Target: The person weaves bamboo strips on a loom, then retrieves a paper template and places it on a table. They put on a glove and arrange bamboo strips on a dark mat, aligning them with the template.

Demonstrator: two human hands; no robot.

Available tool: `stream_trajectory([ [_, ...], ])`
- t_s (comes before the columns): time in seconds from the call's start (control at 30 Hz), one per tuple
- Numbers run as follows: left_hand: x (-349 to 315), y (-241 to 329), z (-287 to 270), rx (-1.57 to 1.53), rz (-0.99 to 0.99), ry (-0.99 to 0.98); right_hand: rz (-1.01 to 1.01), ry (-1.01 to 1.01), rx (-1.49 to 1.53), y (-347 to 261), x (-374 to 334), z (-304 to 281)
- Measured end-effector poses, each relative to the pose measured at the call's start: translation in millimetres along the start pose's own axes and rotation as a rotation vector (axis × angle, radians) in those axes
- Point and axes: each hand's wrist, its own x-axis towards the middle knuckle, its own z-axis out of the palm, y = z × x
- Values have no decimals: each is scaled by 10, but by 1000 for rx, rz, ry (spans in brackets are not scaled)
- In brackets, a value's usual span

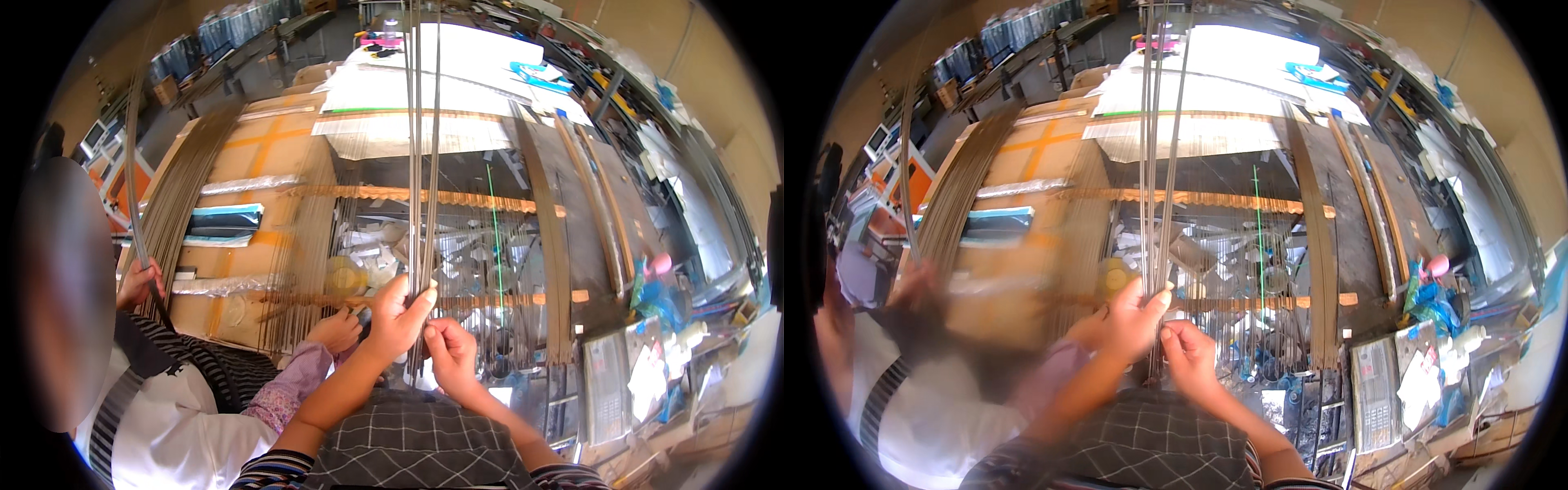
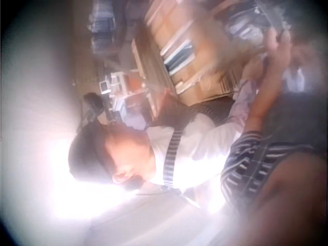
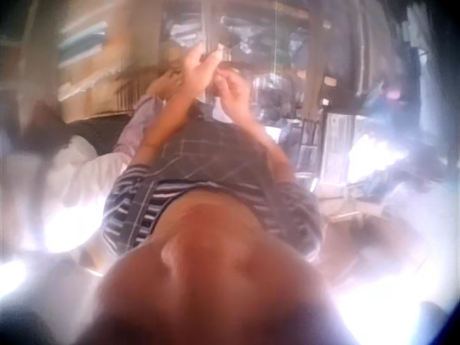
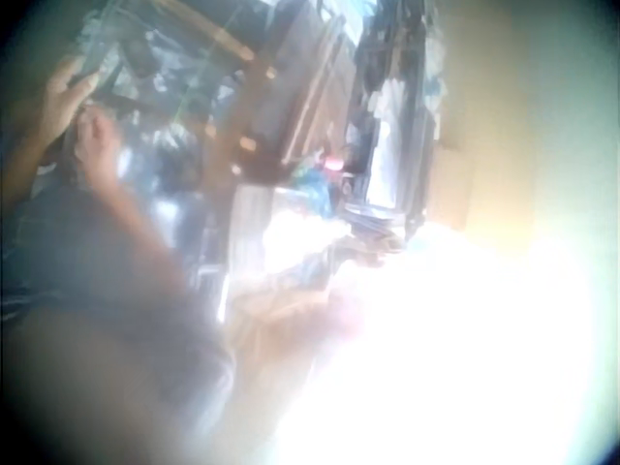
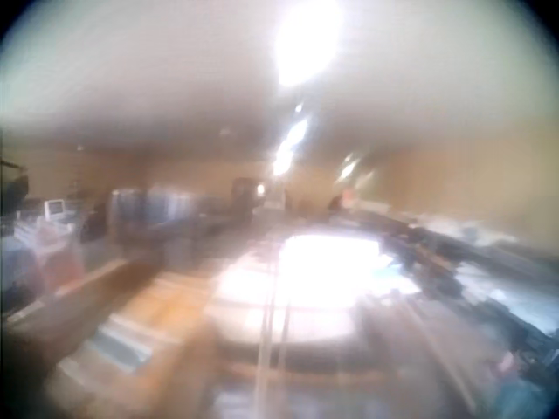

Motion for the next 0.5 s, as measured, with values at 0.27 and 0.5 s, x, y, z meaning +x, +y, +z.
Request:
stream_trajectory([
  [0.27, 75, 44, -58, 24, 56, -50, -52, 288, 46, 261, 62, -173],
  [0.5, 178, 205, -165, -53, 39, -64, -136, 442, -523, 444, 109, -430],
])
